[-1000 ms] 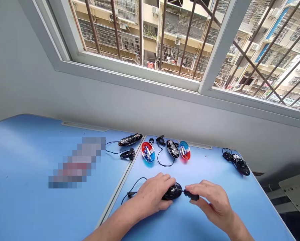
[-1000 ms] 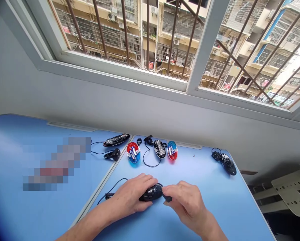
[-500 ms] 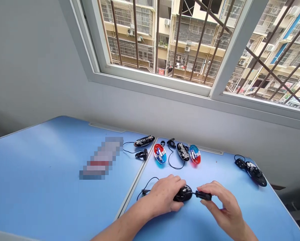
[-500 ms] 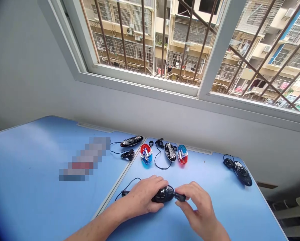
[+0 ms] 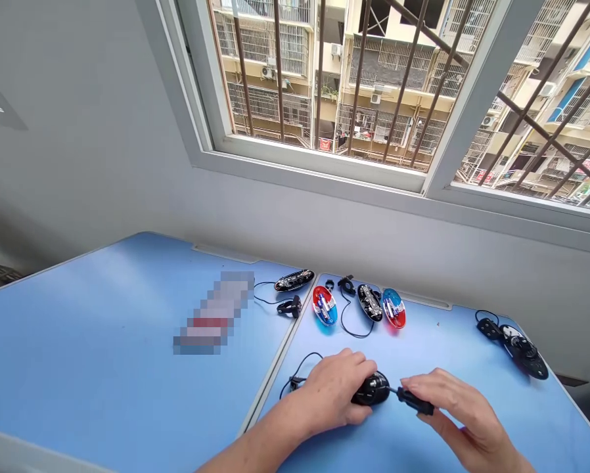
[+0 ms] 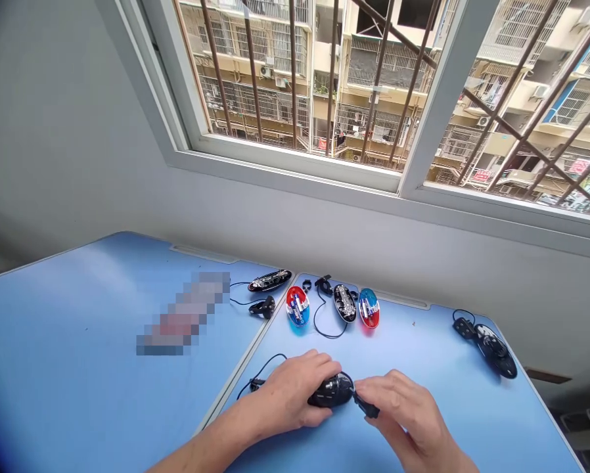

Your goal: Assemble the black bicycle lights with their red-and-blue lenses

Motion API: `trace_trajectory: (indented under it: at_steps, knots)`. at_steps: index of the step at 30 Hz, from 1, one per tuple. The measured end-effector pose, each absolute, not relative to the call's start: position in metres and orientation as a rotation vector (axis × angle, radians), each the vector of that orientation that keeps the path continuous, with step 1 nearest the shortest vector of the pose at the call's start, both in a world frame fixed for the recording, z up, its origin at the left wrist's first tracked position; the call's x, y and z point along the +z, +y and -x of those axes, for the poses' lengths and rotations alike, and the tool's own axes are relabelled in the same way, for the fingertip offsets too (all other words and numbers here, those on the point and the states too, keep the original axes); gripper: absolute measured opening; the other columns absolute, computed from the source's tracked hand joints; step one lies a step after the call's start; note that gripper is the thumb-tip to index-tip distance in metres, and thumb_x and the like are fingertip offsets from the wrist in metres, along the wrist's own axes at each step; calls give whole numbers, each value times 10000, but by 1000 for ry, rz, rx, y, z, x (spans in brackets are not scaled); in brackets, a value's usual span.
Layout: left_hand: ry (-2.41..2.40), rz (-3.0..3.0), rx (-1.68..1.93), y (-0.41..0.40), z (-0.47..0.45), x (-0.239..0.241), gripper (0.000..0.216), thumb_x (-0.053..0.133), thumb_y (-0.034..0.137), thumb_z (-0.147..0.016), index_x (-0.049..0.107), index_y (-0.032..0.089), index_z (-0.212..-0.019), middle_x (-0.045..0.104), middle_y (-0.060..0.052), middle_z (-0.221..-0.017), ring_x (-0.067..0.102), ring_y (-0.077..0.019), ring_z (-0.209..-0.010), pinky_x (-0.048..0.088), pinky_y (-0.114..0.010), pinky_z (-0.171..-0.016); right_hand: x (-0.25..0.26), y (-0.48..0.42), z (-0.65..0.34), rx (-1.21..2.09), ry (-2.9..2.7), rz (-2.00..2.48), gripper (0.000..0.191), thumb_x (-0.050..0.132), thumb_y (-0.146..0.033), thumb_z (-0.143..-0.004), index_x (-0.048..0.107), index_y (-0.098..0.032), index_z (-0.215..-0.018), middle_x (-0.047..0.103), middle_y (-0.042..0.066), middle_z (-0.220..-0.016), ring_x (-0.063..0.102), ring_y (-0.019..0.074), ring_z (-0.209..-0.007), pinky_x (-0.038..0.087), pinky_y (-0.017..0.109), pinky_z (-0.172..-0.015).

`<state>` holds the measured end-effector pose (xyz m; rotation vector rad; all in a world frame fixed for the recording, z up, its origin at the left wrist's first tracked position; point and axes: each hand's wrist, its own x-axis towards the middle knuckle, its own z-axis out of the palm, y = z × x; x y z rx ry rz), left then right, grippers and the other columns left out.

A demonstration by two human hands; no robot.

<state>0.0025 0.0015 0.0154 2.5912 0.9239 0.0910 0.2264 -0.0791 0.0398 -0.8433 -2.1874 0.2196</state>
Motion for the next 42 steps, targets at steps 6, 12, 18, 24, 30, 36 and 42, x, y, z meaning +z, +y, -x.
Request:
trace_trajectory:
  at_steps: [6, 12, 18, 24, 30, 36, 42]
  knots:
    - [933, -2591, 120, 1, -3, 13, 224, 681, 287, -706, 514, 255, -853, 614, 16, -884, 582, -217, -825, 386, -273, -572, 41, -77, -223, 274, -2139, 786, 366, 460, -77, -954, 532, -220, -1284, 723, 121, -1120, 705, 217, -948, 618, 338, -765]
    - [892, -2581, 116, 1, -2, 16, 219, 687, 288, -731, 517, 257, -866, 616, 17, -900, 575, -215, -847, 390, -269, -587, 32, -76, -220, 334, -2163, 763, 381, 414, -74, -975, 478, -224, -1320, 727, 96, -1097, 715, 185, -961, 625, 281, -788]
    - [892, -2596, 107, 1, -2, 17, 241, 703, 306, -738, 501, 251, -857, 620, 16, -913, 578, -212, -844, 379, -270, -571, 32, -75, -217, 184, -2138, 801, 333, 491, -131, -972, 534, -222, -1289, 766, 65, -1010, 754, 175, -868, 630, 224, -767]
    - [895, -2627, 93, 1, -3, 13, 229, 689, 310, -745, 503, 254, -865, 613, 16, -915, 582, -216, -861, 404, -279, -588, 23, -79, -210, 63, -2050, 885, 328, 527, -143, -953, 558, -231, -1268, 778, 48, -966, 764, 180, -831, 630, 212, -750]
    - [904, -2630, 71, 0, -2, 14, 240, 695, 328, -751, 505, 257, -879, 611, 12, -927, 584, -225, -887, 420, -280, -604, 21, -80, -205, 57, -2001, 937, 314, 540, -163, -949, 564, -237, -1253, 776, 54, -951, 764, 180, -776, 631, 212, -700]
    - [924, -2618, 57, -1, -2, 15, 250, 699, 364, -755, 516, 259, -888, 610, 4, -918, 592, -235, -904, 413, -280, -599, 25, -76, -212, 237, -2040, 861, 347, 563, -147, -924, 564, -255, -1254, 763, 63, -987, 746, 210, -840, 637, 280, -739]
    - [922, -2623, 84, -1, -1, 15, 252, 708, 344, -744, 518, 264, -888, 609, 18, -907, 591, -222, -884, 408, -273, -589, 36, -75, -220, 326, -2157, 782, 397, 528, -104, -926, 560, -245, -1296, 728, 105, -1111, 721, 233, -947, 633, 321, -772]
